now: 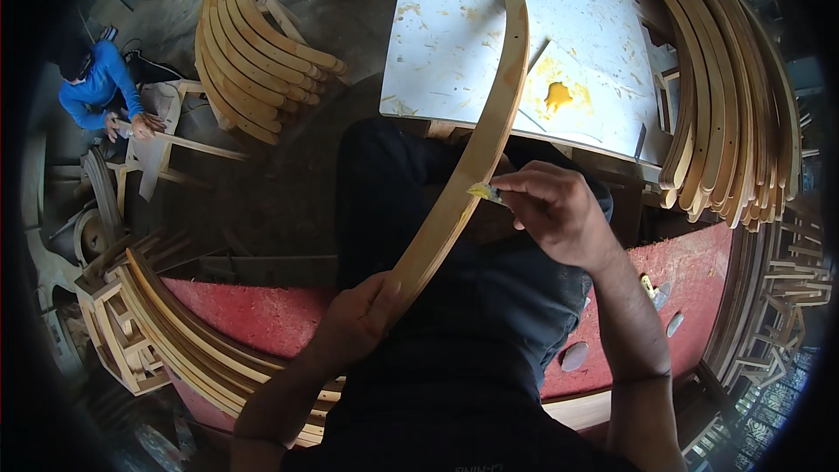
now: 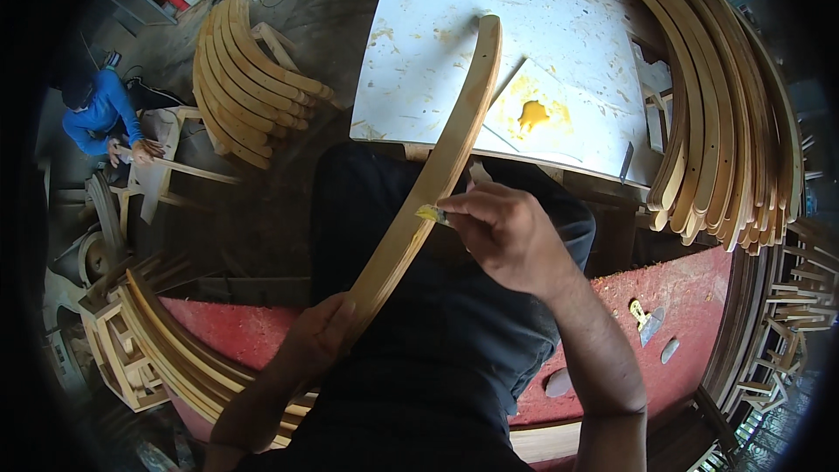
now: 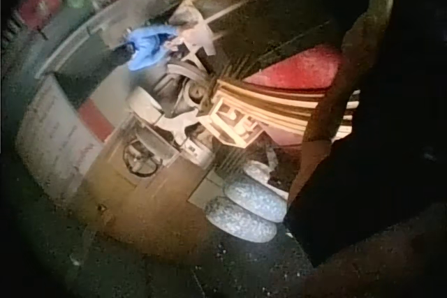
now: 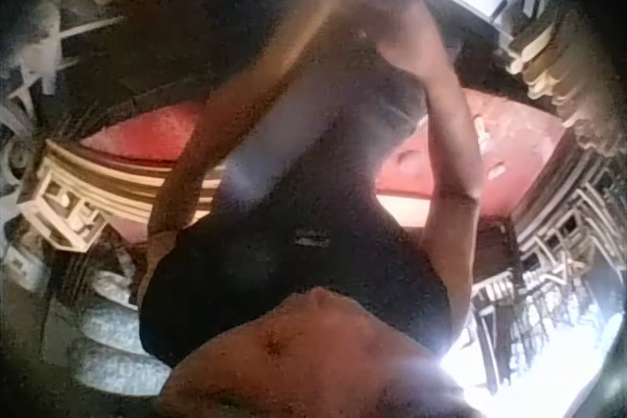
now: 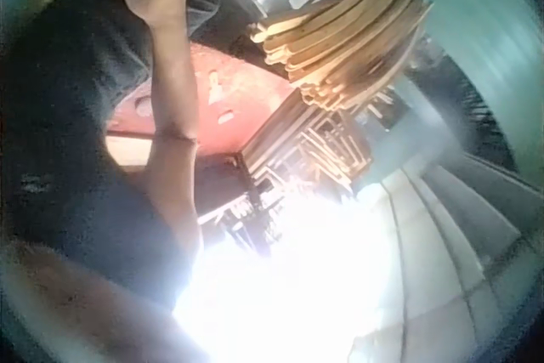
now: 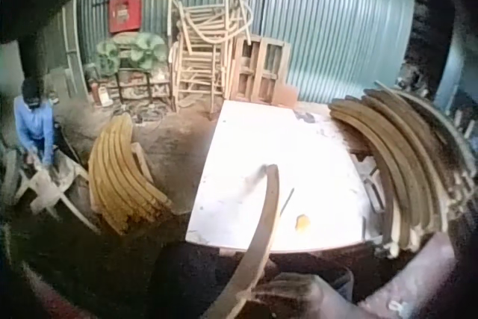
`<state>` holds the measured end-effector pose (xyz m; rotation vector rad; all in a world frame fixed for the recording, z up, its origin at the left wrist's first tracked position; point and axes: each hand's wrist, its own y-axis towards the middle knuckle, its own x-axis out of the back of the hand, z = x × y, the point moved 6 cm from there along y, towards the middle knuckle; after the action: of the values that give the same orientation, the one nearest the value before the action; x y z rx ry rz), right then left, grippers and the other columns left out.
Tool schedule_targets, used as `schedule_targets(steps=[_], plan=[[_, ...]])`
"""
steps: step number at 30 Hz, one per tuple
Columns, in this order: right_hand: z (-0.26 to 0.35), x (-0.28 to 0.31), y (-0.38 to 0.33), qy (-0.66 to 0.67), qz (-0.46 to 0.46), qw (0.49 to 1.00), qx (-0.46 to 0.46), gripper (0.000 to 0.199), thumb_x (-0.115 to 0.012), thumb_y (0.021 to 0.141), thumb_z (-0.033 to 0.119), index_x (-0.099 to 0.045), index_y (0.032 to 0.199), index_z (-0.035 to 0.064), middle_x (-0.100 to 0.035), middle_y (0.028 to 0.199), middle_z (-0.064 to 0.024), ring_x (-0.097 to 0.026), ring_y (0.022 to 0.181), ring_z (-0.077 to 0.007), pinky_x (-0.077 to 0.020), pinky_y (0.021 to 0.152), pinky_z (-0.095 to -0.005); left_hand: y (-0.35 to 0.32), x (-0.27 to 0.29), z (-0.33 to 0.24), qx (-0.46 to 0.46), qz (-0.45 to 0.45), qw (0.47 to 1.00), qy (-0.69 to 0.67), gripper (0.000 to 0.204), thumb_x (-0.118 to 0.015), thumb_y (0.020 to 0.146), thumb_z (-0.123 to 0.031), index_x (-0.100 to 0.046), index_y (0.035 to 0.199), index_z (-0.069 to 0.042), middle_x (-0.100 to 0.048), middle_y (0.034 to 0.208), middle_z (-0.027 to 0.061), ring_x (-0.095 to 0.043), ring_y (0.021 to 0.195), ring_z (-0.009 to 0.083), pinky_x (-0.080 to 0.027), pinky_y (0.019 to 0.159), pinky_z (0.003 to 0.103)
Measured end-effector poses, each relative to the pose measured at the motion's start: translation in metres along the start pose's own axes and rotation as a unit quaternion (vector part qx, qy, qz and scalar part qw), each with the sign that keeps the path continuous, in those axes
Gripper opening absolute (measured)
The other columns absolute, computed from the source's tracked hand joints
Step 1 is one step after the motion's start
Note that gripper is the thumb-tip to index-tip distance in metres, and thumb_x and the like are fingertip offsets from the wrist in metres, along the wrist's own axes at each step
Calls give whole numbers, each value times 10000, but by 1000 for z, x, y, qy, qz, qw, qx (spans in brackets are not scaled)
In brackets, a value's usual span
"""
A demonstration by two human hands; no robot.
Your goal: Applying glue to curved wooden components for furniture manufacturing.
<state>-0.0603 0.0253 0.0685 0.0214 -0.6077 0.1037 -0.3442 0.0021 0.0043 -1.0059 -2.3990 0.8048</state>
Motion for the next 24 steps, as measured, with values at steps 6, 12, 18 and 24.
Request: schedule_targets(steps=[6,12,18,24], plan=[[-19,-10,9,110,72,981,-144,209,-609,995,28,-708,1176,1,-695,807,-59,-677,626,-90,-532,543,-224,1,-2,2,-16,2,1000,10,464,-443,1087,-407,-598,1315,-33,-710,873,111,-694,813,195,-536,737,330],[-32,-18,0,161,78,954,-239,203,-612,993,68,-719,1150,-4,-705,773,-70,-706,619,-93,-548,576,-213,3,-3,6,-1,6,1000,-6,456,-452,1086,-395,-594,1324,-33,-712,901,117,-690,835,188,-535,757,324],[-32,-26,-4,176,68,961,-204,196,-613,993,50,-723,1147,0,-710,764,-68,-699,611,-89,-537,566,-203,3,-3,4,24,19,1000,-6,464,-443,1089,-394,-589,1338,-30,-718,955,123,-688,895,186,-533,794,325],[-27,-44,-21,237,35,953,-187,205,-616,984,7,-723,1159,7,-715,841,-85,-689,628,-87,-549,565,-210,1,-5,-2,58,19,998,-23,455,-440,1092,-375,-588,1349,-30,-711,965,100,-661,902,155,-515,809,308]])
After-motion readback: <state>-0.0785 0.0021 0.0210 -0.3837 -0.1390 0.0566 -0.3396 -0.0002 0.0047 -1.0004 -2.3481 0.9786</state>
